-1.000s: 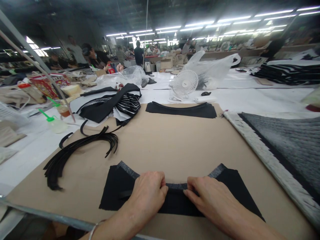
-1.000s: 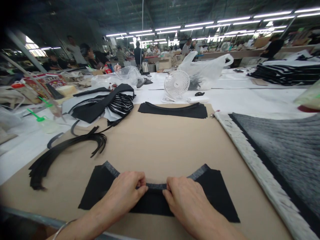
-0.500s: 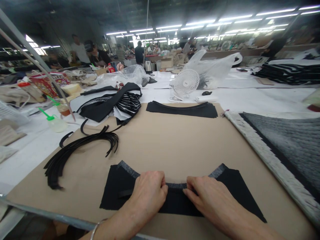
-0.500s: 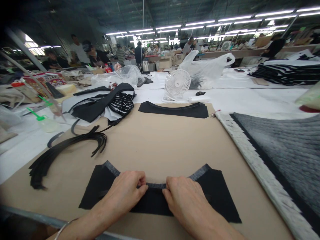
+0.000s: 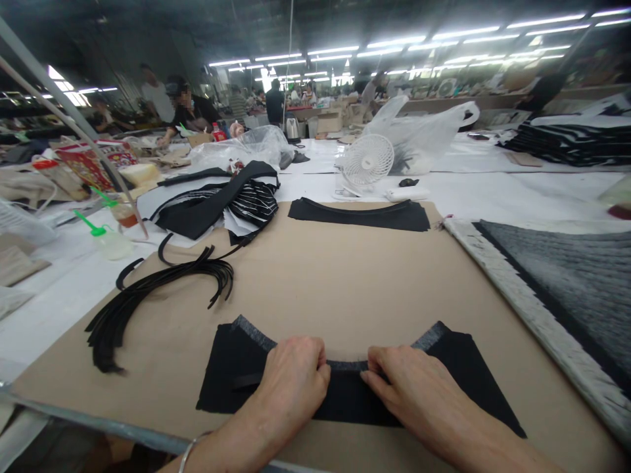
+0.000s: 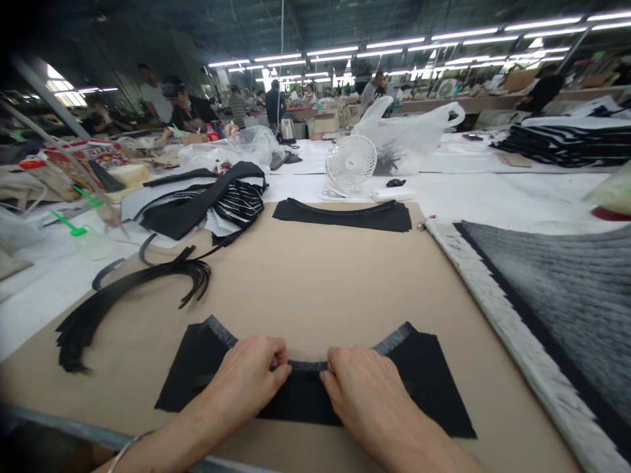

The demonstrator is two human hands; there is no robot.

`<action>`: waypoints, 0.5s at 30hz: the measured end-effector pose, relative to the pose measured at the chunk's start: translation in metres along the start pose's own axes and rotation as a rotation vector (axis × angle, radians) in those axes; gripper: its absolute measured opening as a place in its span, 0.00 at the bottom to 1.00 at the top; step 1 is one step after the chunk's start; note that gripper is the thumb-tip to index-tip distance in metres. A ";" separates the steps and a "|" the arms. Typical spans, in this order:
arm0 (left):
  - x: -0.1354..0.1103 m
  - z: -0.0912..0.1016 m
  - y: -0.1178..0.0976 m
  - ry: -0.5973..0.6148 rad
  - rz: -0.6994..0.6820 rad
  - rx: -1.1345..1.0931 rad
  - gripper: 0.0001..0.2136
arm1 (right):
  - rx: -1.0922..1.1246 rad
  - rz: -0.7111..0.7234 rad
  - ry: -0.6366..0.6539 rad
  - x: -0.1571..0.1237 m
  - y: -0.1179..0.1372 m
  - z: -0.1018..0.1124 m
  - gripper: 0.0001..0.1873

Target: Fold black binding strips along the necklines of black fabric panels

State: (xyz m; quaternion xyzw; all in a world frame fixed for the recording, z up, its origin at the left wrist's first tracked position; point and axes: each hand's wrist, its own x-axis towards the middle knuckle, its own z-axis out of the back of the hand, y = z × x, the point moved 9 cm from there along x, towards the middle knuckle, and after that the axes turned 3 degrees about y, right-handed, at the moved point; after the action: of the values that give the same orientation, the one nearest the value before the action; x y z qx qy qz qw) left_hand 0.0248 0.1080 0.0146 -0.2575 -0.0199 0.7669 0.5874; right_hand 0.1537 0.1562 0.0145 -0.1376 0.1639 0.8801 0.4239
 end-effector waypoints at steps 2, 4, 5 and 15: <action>0.000 -0.001 0.000 -0.001 0.004 -0.004 0.07 | 0.002 -0.006 0.005 0.001 0.000 0.001 0.11; 0.000 -0.001 0.001 0.002 0.010 -0.005 0.07 | 0.004 -0.006 0.010 0.001 0.001 0.002 0.11; 0.000 -0.001 0.001 0.005 0.012 -0.005 0.07 | 0.004 -0.005 0.011 0.002 0.002 0.002 0.11; 0.001 -0.001 0.001 0.000 0.000 -0.006 0.07 | -0.006 -0.005 -0.006 0.002 -0.002 -0.001 0.10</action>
State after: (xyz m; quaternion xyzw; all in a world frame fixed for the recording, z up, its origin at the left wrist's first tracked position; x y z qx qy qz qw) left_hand 0.0245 0.1087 0.0128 -0.2594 -0.0223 0.7669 0.5866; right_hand 0.1544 0.1582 0.0127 -0.1368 0.1597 0.8798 0.4263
